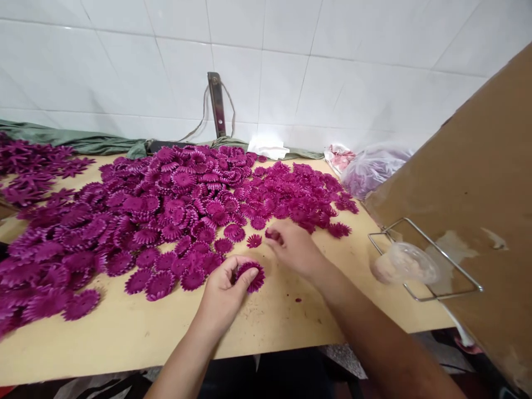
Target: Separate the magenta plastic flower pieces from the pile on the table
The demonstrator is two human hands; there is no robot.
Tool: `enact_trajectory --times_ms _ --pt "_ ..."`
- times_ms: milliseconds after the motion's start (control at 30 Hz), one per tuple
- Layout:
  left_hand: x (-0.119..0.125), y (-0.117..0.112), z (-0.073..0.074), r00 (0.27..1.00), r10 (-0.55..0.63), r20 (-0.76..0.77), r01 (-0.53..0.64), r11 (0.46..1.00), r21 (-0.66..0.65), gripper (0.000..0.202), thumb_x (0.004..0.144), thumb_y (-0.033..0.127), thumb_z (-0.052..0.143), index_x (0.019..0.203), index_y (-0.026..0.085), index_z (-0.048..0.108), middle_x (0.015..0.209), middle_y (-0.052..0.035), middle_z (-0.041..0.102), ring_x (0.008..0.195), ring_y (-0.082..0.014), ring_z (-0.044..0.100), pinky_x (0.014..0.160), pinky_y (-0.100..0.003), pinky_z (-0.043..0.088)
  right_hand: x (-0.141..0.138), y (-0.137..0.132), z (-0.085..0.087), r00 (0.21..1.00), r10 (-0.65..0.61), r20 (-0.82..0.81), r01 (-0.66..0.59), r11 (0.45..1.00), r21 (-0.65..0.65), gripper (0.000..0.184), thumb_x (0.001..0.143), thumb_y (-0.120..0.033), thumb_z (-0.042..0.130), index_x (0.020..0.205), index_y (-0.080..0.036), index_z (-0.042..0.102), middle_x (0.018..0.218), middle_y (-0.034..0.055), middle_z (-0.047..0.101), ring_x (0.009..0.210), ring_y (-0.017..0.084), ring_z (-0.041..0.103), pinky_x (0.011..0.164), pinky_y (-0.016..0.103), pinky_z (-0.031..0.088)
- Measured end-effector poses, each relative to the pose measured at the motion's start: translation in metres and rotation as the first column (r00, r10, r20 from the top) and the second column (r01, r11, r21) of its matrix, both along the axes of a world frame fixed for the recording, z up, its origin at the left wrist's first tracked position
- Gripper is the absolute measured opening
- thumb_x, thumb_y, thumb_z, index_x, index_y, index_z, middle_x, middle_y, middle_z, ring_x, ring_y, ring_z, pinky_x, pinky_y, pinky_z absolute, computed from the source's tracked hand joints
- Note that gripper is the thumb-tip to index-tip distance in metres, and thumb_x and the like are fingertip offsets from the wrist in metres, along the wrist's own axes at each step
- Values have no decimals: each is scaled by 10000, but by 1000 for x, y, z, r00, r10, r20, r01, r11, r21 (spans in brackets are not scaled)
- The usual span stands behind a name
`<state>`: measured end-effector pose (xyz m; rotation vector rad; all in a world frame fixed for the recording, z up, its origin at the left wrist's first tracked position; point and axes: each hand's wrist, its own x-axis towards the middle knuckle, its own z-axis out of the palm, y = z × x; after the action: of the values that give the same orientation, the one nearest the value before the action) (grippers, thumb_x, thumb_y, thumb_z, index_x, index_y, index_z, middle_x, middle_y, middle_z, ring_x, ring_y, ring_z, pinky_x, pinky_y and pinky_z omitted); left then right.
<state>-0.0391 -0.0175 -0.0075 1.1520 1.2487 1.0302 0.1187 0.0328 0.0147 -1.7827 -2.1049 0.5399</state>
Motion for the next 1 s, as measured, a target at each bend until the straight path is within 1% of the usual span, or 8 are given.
enact_trajectory --times_ms 100,167,267,400,500,667,800,1000 --pt "-1 -1 2 1000 15 -8 -15 1000 4 149 654 311 615 676 165 601 573 12 586 537 -121 526 523 -232 435 -18 3 -3 989 -41 139 40 999 10 171 784 -252 605 933 -169 590 956 113 599 871 242 573 711 346 431" --pt "-3 -1 3 999 32 -6 -32 999 1 163 655 323 615 682 163 602 573 8 587 528 -120 520 512 -231 430 -17 7 -7 981 -87 175 89 996 -6 169 773 -239 612 919 -157 589 943 129 595 871 259 576 706 354 431" --pt "-4 0 2 999 45 8 -45 999 -1 174 649 330 625 683 161 603 584 2 596 538 -122 524 518 -232 432 -7 11 -14 982 -105 157 104 995 13 103 795 -175 557 888 -142 587 923 136 607 857 257 578 710 354 430" --pt "-2 1 -1 999 21 34 -21 1000 -8 189 642 341 633 693 161 605 592 6 598 543 -120 526 525 -232 432 5 12 -19 984 -140 106 134 989 66 128 784 -77 508 861 -137 589 940 130 627 906 240 562 780 345 414" --pt "-1 1 -2 999 18 37 -18 1000 -18 201 636 351 639 702 163 609 597 8 595 552 -122 527 531 -232 432 11 14 -16 986 -164 42 159 983 95 105 791 -102 505 777 -156 594 879 103 644 874 223 565 778 336 411" --pt "-3 -1 -1 998 45 44 -44 999 -28 228 619 368 653 703 162 604 584 11 583 530 -118 510 507 -228 414 16 21 -9 973 -203 -112 213 973 88 86 784 -199 535 707 -193 574 717 23 631 676 165 570 627 277 414" --pt "-4 -3 -1 998 46 39 -45 999 -30 236 622 372 661 710 160 606 588 7 587 528 -118 507 502 -227 408 15 26 -7 954 -217 -209 234 970 64 162 759 -280 553 623 -198 521 582 -18 556 548 138 516 521 248 368" --pt "-6 -3 3 998 49 37 -49 999 -12 247 625 375 653 727 153 610 598 6 578 551 -120 508 525 -232 418 17 26 -10 940 -204 -273 235 968 85 261 785 -335 477 562 -211 421 542 -24 472 528 136 462 502 252 319"
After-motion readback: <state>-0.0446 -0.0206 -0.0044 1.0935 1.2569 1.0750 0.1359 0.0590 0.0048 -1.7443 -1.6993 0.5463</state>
